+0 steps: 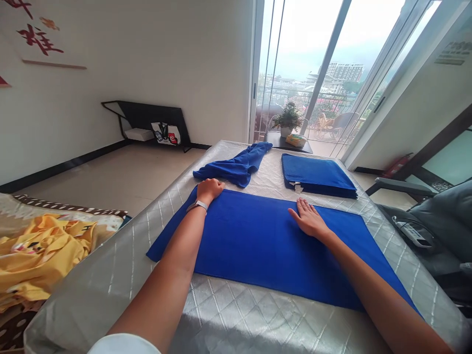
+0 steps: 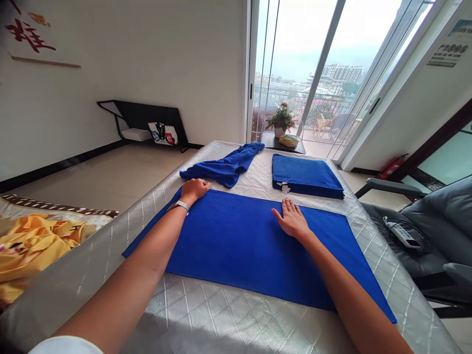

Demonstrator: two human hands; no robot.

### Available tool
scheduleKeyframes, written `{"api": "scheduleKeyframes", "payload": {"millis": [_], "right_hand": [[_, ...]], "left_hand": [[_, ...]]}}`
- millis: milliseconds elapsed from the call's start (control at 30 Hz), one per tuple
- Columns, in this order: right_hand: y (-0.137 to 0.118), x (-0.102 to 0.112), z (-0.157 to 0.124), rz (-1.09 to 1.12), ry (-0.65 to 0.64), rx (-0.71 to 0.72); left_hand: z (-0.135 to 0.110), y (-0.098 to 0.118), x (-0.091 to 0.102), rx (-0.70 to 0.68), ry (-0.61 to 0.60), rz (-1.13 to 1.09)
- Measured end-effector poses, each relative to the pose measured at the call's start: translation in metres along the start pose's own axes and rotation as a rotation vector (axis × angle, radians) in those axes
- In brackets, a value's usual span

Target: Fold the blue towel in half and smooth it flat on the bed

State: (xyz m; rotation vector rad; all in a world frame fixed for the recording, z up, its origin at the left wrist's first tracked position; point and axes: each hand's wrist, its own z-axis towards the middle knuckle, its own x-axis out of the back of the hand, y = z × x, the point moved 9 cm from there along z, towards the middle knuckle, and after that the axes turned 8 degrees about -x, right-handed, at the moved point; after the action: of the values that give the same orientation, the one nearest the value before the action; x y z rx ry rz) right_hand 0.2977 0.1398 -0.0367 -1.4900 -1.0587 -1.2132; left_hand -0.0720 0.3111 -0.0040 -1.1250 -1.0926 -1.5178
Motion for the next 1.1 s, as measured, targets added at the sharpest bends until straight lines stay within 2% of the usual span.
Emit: {"api": "scheduleKeyframes", "payload": {"millis": [433, 533, 667, 1100], "right_hand": [[0.166, 0.011, -0.018, -0.062, 0.067, -0.241], [0.193, 0.012, -0.022, -0.046, 0.107, -0.253], [0.202, 0.013, -0.025, -0.023, 0.134, -0.24], [0.19, 0.021, -0.033, -0.086, 0.161, -0.258]], "left_hand": [[0.0, 0.001, 0.0, -0.022, -0.008, -0.007], [0.0, 0.0, 0.0, -0.012, -0.021, 0.001], [-0.001, -0.002, -0.001, 0.007, -0.017, 0.005], [0.001, -0.008, -0.003, 0.026, -0.028, -0.029]]}}
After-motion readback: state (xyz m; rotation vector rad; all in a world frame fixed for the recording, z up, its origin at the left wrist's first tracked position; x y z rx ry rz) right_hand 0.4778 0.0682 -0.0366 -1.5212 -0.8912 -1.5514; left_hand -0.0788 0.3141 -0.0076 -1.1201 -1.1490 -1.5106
